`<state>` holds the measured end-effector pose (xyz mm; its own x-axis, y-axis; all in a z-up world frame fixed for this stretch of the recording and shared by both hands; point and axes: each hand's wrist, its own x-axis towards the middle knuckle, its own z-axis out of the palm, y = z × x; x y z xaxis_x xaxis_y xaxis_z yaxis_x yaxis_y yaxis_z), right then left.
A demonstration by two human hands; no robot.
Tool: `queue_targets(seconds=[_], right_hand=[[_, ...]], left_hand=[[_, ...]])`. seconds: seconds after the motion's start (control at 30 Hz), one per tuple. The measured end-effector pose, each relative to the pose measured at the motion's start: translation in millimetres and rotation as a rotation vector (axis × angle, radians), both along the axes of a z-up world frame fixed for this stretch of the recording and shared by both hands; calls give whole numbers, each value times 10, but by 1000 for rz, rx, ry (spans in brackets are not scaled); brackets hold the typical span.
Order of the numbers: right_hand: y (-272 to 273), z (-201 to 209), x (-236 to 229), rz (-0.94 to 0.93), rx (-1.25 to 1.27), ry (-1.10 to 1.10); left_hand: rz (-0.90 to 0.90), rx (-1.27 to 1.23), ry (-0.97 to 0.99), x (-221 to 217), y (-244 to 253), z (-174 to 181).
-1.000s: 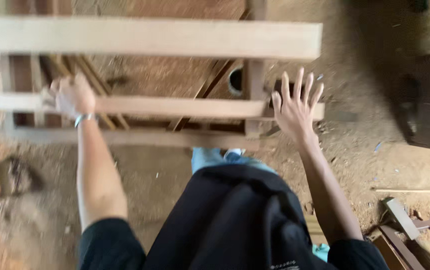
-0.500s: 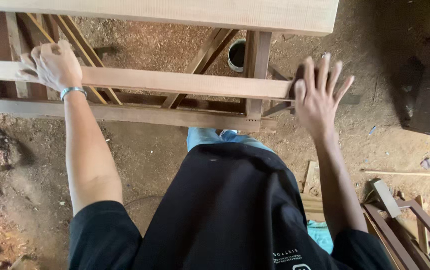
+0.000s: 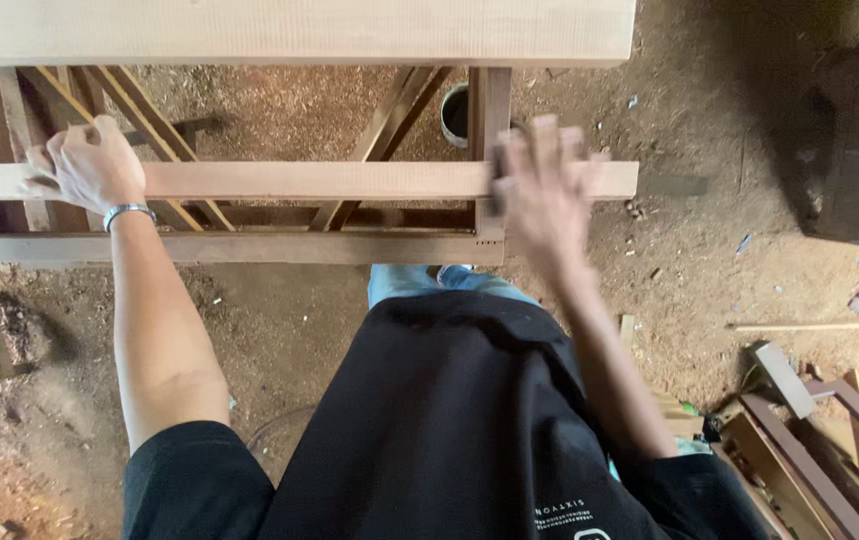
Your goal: The person sands several wooden planks by hand using a piece of sandpaper, moving their hands back and forth along the surfaces and edges of the wood.
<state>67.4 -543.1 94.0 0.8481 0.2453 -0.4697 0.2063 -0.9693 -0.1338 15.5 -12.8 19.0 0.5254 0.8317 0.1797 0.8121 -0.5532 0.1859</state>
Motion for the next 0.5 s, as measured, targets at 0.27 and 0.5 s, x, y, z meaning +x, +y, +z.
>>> queue_targets(seconds=[0.27,0.5], right_hand=[[-843,-141,390,-380,188,-173],[-470,-318,231,-252,180,-234]], left_hand=[[103,-126,54,38,-64,117],[38,-27,-32,11,-43,0]])
